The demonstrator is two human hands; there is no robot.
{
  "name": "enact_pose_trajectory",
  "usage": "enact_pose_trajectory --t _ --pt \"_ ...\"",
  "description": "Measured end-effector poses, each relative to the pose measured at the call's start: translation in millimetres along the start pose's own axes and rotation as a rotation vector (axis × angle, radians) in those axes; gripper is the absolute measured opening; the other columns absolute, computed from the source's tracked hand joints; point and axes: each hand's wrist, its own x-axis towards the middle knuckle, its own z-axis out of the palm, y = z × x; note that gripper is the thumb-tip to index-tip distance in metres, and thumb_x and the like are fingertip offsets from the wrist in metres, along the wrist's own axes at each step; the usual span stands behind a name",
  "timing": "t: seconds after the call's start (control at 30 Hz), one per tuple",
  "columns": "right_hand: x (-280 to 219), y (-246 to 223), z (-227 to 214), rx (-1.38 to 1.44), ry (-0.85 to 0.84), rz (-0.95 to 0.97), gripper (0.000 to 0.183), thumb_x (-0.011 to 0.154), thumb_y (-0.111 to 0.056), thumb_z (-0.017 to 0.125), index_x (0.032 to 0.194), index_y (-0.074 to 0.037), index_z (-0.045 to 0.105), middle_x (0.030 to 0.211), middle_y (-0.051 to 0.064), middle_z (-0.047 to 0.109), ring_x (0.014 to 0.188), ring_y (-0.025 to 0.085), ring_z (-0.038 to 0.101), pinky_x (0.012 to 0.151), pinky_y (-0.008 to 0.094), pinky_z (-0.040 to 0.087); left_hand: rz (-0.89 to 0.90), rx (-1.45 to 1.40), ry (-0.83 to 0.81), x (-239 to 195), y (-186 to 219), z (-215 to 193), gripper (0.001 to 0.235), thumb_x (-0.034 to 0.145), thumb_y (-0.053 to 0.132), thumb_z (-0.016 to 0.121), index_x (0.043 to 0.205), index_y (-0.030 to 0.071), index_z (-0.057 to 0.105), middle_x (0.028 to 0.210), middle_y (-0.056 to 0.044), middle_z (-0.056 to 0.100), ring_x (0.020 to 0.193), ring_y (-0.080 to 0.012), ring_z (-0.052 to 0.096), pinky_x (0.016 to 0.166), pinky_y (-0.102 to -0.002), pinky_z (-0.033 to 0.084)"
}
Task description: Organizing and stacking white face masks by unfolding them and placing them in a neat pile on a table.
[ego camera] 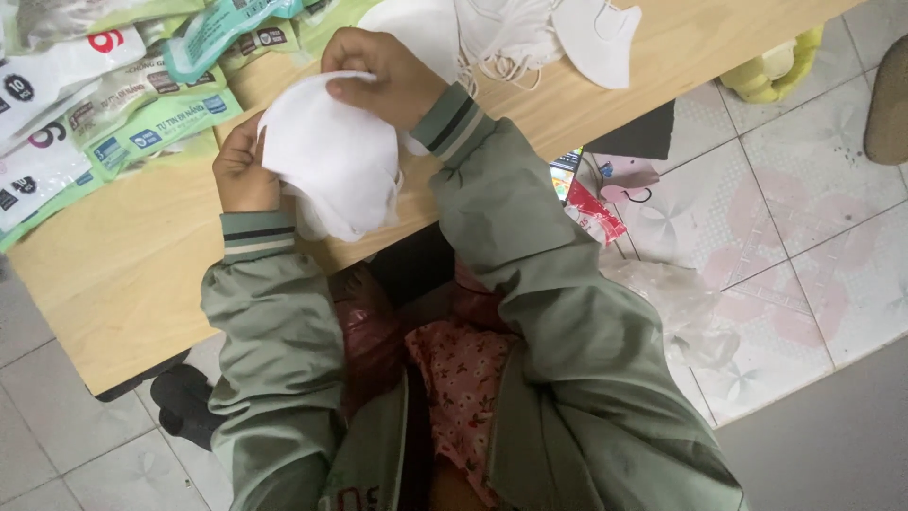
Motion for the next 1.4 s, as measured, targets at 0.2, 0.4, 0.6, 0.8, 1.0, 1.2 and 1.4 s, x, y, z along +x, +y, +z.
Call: enact_pose_trajectory --t 0.2,0.4,0.6,0.8,1.0,1.2,1.4 --pt "1.0 31.1 9.6 0.038 -0.059 0.053 0.016 0.104 -0.028 0.062 0.104 -0.013 0.06 0.1 0.004 0.061 0.094 0.019 0.061 0.087 0.038 0.052 -0.164 -0.106 0.034 -3.0 16.0 6.4 0.031 0.094 0.025 0.075 0.121 0.008 0.074 0.114 -0.006 0.078 0.096 -0.0114 0.071 0.082 -0.025 0.061" --pt "-3.6 79.3 20.6 -0.268 0.047 0.085 0.008 0.099 -0.018 0.062 0.101 -0.011 0.061 0.101 0.009 0.064 0.097 0.029 0.065 0.094 0.05 0.058 -0.282 -0.242 0.158 -1.4 32.3 18.9 0.035 0.098 0.039 0.059 0.105 0.009 0.076 0.099 -0.005 0.075 0.088 -0.0118 0.067 0.077 -0.028 0.056" --pt "-0.4 60.1 16.3 -0.332 0.073 0.082 0.01 0.102 -0.022 0.067 0.1 -0.013 0.066 0.098 0.007 0.066 0.092 0.026 0.065 0.087 0.044 0.057 0.105 -0.039 -0.112 -0.1 -15.8 5.7 0.047 0.102 0.003 0.07 0.145 0.005 0.053 0.147 -0.012 0.057 0.134 -0.0241 0.058 0.114 -0.037 0.05" --pt "-19.3 111.4 -47.6 -1.069 0.271 0.306 0.036 0.091 -0.036 0.078 0.115 -0.014 0.063 0.112 0.013 0.063 0.1 0.036 0.058 0.08 0.05 0.05 0.142 -0.062 -0.124 -1.8 -15.0 3.8 0.049 0.099 -0.007 0.068 0.145 0.004 0.055 0.149 -0.014 0.057 0.143 -0.0258 0.051 0.124 -0.038 0.04" --pt "-11.1 89.1 -55.2 -1.278 0.086 0.818 0.076 0.077 -0.06 0.08 0.138 -0.022 0.052 0.129 0.012 0.061 0.112 0.04 0.055 0.082 0.056 0.049 0.111 0.016 -0.124 -3.3 -1.6 5.3 0.035 0.098 -0.003 0.067 0.132 0.007 0.067 0.136 -0.01 0.068 0.13 -0.0187 0.061 0.117 -0.031 0.046" --pt "-13.1 107.4 -58.6 -1.351 0.16 0.729 0.057 0.073 -0.048 0.086 0.117 -0.02 0.063 0.12 0.011 0.058 0.106 0.037 0.053 0.076 0.053 0.05 0.072 0.063 -0.11 1.0 -6.3 2.7 0.029 0.099 0.001 0.068 0.126 0.008 0.072 0.13 -0.009 0.071 0.124 -0.0175 0.064 0.113 -0.029 0.049" --pt "-16.4 84.4 -58.4 -1.007 0.36 0.325 0.017 0.087 -0.006 0.071 0.089 -0.019 0.061 0.09 0.007 0.064 0.082 0.032 0.062 0.065 0.045 0.05 0.061 0.072 -0.094 3.3 -15.3 0.9 0.028 0.099 0.003 0.067 0.125 0.009 0.072 0.13 -0.008 0.071 0.124 -0.0179 0.064 0.115 -0.03 0.047"
